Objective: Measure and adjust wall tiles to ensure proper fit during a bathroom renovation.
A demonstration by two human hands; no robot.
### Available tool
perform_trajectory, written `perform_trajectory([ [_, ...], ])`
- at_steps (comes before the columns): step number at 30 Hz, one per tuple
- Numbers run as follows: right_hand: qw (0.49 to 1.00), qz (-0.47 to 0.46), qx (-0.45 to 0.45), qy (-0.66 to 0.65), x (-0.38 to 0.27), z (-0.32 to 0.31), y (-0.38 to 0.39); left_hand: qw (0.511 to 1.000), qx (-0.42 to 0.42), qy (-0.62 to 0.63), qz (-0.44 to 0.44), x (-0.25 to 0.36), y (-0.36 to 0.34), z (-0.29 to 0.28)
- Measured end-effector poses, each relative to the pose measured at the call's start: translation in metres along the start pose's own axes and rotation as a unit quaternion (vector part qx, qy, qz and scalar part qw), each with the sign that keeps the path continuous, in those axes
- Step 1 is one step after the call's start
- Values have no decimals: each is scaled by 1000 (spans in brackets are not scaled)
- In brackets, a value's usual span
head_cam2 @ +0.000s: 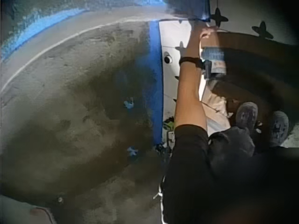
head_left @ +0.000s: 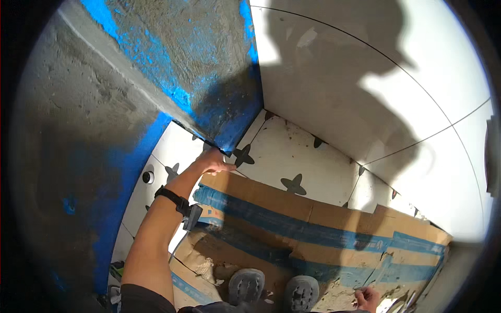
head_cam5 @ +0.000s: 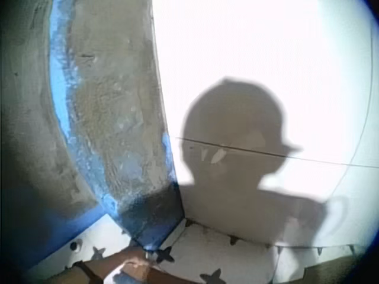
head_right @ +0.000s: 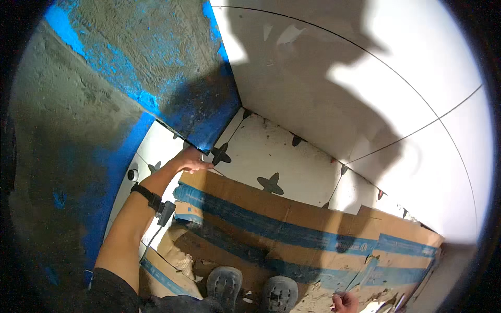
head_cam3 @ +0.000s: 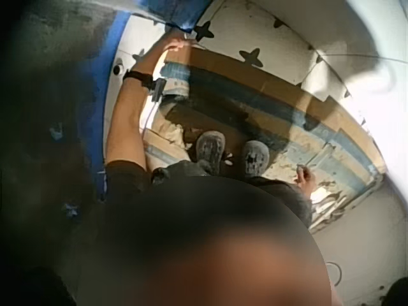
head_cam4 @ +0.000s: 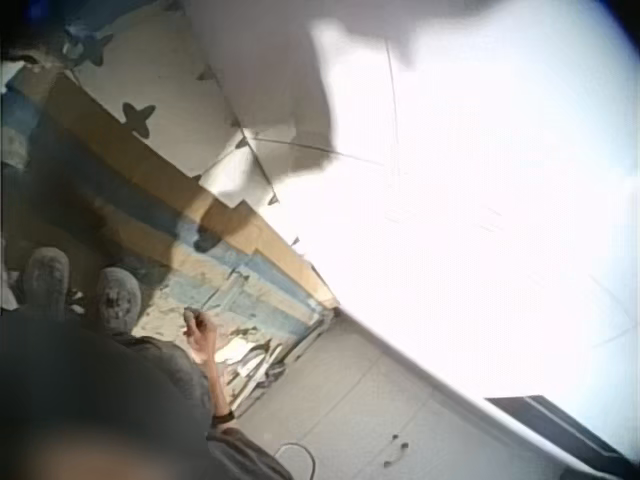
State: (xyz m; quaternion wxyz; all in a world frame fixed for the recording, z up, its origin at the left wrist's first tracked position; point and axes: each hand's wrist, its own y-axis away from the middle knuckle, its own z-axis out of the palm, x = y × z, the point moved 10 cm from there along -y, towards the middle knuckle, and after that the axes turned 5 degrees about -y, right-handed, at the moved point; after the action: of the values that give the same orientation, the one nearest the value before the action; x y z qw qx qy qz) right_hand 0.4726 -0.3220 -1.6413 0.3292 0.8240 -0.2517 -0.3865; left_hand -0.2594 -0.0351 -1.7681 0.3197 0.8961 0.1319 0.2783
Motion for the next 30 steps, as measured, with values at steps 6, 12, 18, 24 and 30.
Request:
perform_trajectory([
  [6, 987, 43, 67, -141, 0, 26, 23, 989, -75, -126, -18, 0, -16, 9],
  [12, 989, 27, 47, -140, 11, 37, 28, 995, -45, -86, -35, 9, -5, -2],
  [18, 988, 48, 64, -129, 6, 34, 29, 995, 22, -99, -25, 13, -8, -5],
  [24, 990, -5, 44, -131, -33, 44, 31, 982, 119, -138, 41, -38, -15, -16],
  [30, 994, -16, 44, -100, 6, 27, 49, 974, 206, -93, 28, -45, 25, -7],
])
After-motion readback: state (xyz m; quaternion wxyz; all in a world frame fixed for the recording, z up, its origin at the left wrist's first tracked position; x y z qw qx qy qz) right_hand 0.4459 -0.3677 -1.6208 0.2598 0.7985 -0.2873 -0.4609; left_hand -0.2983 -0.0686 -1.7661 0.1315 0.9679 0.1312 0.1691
